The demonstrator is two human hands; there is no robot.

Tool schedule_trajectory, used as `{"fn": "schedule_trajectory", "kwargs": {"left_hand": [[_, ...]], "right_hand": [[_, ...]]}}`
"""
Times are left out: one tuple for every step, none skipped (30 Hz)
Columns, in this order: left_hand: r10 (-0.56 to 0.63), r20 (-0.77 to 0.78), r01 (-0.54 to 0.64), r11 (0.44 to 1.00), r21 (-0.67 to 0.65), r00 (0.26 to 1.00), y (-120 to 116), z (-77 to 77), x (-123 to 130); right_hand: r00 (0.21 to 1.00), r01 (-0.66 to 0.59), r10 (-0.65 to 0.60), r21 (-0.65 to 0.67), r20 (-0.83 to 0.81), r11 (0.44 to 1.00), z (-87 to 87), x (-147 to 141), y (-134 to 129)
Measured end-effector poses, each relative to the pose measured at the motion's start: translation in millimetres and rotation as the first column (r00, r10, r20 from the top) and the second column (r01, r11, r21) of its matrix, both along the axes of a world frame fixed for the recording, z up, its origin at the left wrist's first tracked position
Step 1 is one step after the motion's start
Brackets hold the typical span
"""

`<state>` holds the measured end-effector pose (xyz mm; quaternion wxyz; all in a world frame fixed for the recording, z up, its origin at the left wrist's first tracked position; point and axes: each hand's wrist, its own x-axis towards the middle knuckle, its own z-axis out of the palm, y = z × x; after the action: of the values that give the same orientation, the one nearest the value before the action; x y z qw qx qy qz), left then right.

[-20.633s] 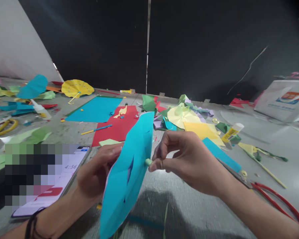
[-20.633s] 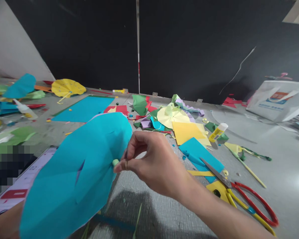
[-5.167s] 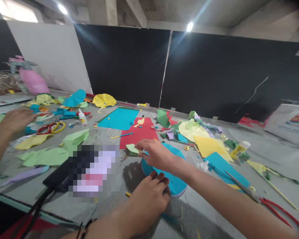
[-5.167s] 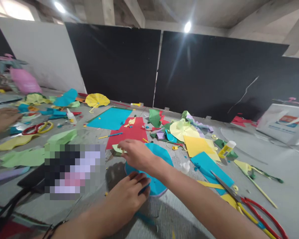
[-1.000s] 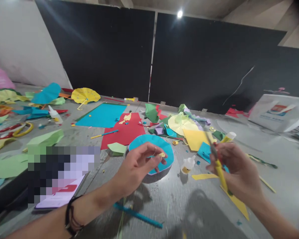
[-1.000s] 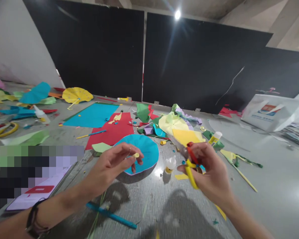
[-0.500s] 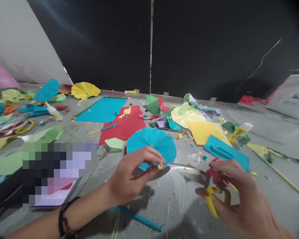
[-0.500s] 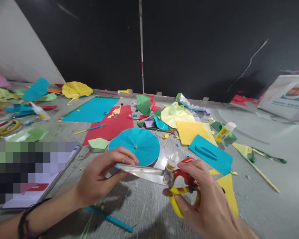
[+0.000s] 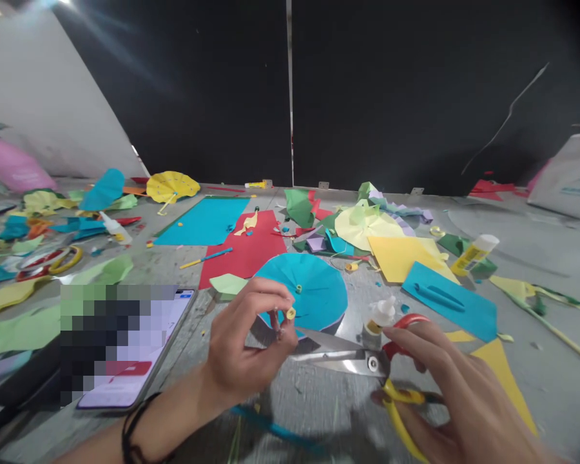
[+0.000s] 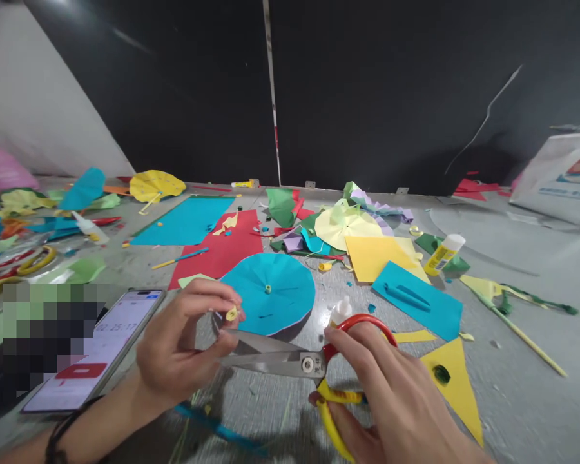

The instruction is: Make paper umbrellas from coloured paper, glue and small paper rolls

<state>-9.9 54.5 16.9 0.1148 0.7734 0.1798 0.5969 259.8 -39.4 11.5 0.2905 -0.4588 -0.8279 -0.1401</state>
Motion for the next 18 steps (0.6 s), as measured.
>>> {"fn": "schedule_trajectory", "kwargs": {"left_hand": [[0.007, 0.005, -0.007, 1.000, -0.007, 1.000, 1, -0.9, 0], [0.012, 0.007, -0.012, 1.000, -0.016, 1.000, 1, -1.4, 0], [0.012, 0.006, -0.012, 1.000, -0.023, 1.000, 2, -1.5, -1], [0.013, -0.002, -0.013, 1.000, -0.025, 1.000, 2, -1.3, -1], [0.013, -0.012, -0.014, 1.000, -0.020, 1.000, 2, -0.7, -1], [0.016, -0.023, -0.017, 1.000, -0.011, 1.000, 2, 0.1, -2], [0.022, -0.035, -0.022, 1.000, 0.001, 0.999, 2, 1.1, -2], [0.031, -0.047, -0.030, 0.999, 0.012, 0.998, 1, 2.2, -2], [0.044, -0.057, -0.043, 0.999, 0.024, 0.997, 1, 3.4, -2], [0.060, -0.068, -0.058, 0.998, 0.029, 0.996, 0, 4.7, -2], [0.074, -0.080, -0.071, 0.997, 0.032, 0.994, 0, 5.9, -2], [0.082, -0.095, -0.079, 0.996, 0.033, 0.992, -1, 7.1, -2], [0.084, -0.108, -0.081, 0.996, 0.036, 0.991, -1, 8.0, -2], [0.083, -0.116, -0.079, 0.996, 0.038, 0.990, -1, 8.8, -3], [0.077, -0.119, -0.072, 0.996, 0.043, 0.990, -1, 9.2, -3], [0.067, -0.118, -0.062, 0.997, 0.046, 0.991, -1, 9.3, -3], [0.057, -0.113, -0.052, 0.997, 0.049, 0.992, -1, 9.2, -3], [0.052, -0.109, -0.047, 0.998, 0.048, 0.993, -1, 8.9, -3]], "right_hand": [[1.000, 0.011, -0.011, 0.005, 0.004, 1.000, 0.1, 0, 0], [1.000, 0.014, -0.015, 0.007, 0.005, 1.000, 0.2, 1, 1], [1.000, 0.014, -0.014, 0.006, 0.006, 1.000, 0.5, 1, 2], [1.000, 0.008, -0.008, 0.005, 0.010, 1.000, 0.9, 1, 2], [1.000, 0.003, -0.003, 0.005, 0.015, 1.000, 1.4, 1, 3], [1.000, 0.001, -0.001, 0.005, 0.026, 1.000, 1.9, 1, 3], [0.999, 0.001, -0.002, 0.008, 0.038, 1.000, 2.5, 1, 4], [0.999, 0.004, -0.005, 0.012, 0.046, 1.000, 2.9, 2, 4], [0.999, 0.006, -0.007, 0.018, 0.051, 1.000, 3.2, 2, 4], [0.999, 0.006, -0.007, 0.024, 0.049, 1.000, 3.4, 3, 4], [0.999, 0.004, -0.005, 0.032, 0.042, 0.999, 3.4, 3, 4], [0.999, 0.001, -0.002, 0.044, 0.033, 0.999, 3.4, 4, 3], [1.000, -0.002, 0.001, 0.056, 0.022, 0.998, 3.4, 6, 3], [1.000, -0.004, 0.003, 0.069, 0.016, 0.998, 3.6, 7, 3], [1.000, -0.005, 0.004, 0.080, 0.017, 0.997, 3.9, 9, 3], [1.000, -0.008, 0.006, 0.089, 0.023, 0.996, 4.5, 10, 4], [0.999, -0.011, 0.007, 0.096, 0.035, 0.995, 5.4, 11, 4], [0.999, -0.016, 0.011, 0.102, 0.051, 0.995, 6.4, 13, 5]]}}
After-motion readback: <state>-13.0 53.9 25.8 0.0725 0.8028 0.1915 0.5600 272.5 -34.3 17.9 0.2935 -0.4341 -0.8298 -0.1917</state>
